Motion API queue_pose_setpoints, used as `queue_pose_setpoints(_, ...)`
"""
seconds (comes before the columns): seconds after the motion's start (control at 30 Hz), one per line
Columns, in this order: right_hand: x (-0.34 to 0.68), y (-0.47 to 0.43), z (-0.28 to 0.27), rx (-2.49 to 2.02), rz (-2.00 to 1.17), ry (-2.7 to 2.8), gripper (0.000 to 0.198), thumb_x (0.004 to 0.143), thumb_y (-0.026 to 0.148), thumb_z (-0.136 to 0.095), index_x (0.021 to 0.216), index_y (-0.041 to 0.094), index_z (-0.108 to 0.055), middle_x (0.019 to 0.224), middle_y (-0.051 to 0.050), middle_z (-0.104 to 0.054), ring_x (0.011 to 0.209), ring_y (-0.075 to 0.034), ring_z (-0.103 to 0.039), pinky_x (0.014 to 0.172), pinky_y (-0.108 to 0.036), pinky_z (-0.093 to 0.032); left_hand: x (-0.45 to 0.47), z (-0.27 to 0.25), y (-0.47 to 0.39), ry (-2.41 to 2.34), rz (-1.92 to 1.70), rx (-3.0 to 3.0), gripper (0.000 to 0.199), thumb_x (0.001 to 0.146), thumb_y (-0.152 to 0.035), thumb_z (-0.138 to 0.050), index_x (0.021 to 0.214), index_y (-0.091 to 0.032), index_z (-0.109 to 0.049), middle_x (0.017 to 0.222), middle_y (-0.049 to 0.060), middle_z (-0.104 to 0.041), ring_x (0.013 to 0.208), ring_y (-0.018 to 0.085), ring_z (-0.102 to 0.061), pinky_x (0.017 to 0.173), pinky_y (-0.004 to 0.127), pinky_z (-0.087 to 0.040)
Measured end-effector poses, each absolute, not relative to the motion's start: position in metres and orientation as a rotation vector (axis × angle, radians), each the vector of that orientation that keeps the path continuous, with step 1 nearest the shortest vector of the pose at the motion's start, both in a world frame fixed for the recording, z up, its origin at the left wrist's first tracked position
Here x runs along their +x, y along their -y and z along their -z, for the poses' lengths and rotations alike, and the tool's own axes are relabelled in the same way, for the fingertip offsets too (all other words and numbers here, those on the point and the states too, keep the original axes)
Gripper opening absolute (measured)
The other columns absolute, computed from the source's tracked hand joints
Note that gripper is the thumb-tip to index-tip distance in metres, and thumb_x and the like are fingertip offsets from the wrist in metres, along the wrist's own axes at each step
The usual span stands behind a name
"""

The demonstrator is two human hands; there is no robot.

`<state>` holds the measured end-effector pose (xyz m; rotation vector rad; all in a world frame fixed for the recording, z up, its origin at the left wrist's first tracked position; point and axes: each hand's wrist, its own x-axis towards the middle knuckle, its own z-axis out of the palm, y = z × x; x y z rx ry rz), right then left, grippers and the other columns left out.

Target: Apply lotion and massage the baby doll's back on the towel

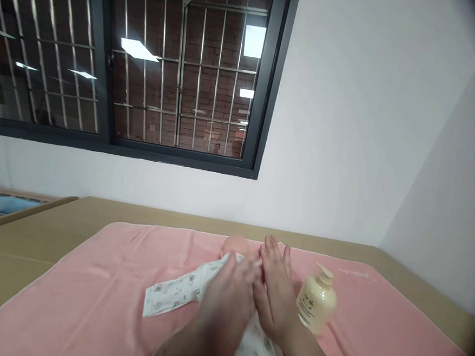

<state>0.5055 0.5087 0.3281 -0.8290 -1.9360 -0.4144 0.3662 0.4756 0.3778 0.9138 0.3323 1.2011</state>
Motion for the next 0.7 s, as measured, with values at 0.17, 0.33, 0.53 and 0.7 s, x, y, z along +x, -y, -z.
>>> queue_pose_setpoints(0.17,0.504,-0.551,-0.297,-1.168,0.129,1.805,0.063,0.092,0.016,-0.031,0.152,0.016,-0.011,0.155,-0.012,-0.021,0.144,-0.024,-0.016,0.114,-0.055,-0.022,0.348,-0.376,-0.52,-0.617,-1.588,0.941,0.05,0.095,-0.052,-0.033,0.132,-0.022,-0.048,0.141,0.01,-0.05,0.134,0.022,-0.041,0.113,0.042,-0.031)
queue_pose_setpoints(0.33,0.487,-0.556,-0.269,-1.16,-0.096,2.071,0.062,0.085,0.011,-0.034,0.147,0.013,-0.03,0.153,-0.009,-0.025,0.142,-0.021,-0.022,0.116,-0.046,-0.026,0.348,-0.306,-0.57,-1.092,-1.587,1.408,0.04,0.094,-0.044,-0.041,0.118,-0.016,-0.057,0.135,0.013,-0.054,0.129,0.023,-0.047,0.113,0.042,-0.03)
queue_pose_setpoints(0.53,0.472,-0.555,-0.272,-1.062,-0.167,2.294,0.056,0.088,0.013,-0.038,0.142,0.023,-0.041,0.145,-0.002,-0.042,0.139,-0.018,-0.03,0.118,-0.046,-0.016,0.344,-0.254,-0.573,-1.184,-1.553,1.628,0.036,0.094,-0.042,-0.041,0.115,-0.019,-0.058,0.121,0.011,-0.062,0.115,0.023,-0.057,0.102,0.042,-0.042)
queue_pose_setpoints(0.7,0.481,-0.562,-0.271,-1.216,-0.223,2.295,0.047,0.096,0.033,-0.039,0.141,0.02,-0.044,0.151,-0.004,-0.032,0.142,-0.02,-0.023,0.118,-0.045,-0.015,0.339,-0.247,-0.571,-1.3,-1.586,1.709,0.032,0.094,-0.037,-0.04,0.113,-0.019,-0.059,0.118,0.01,-0.062,0.113,0.023,-0.056,0.102,0.043,-0.041)
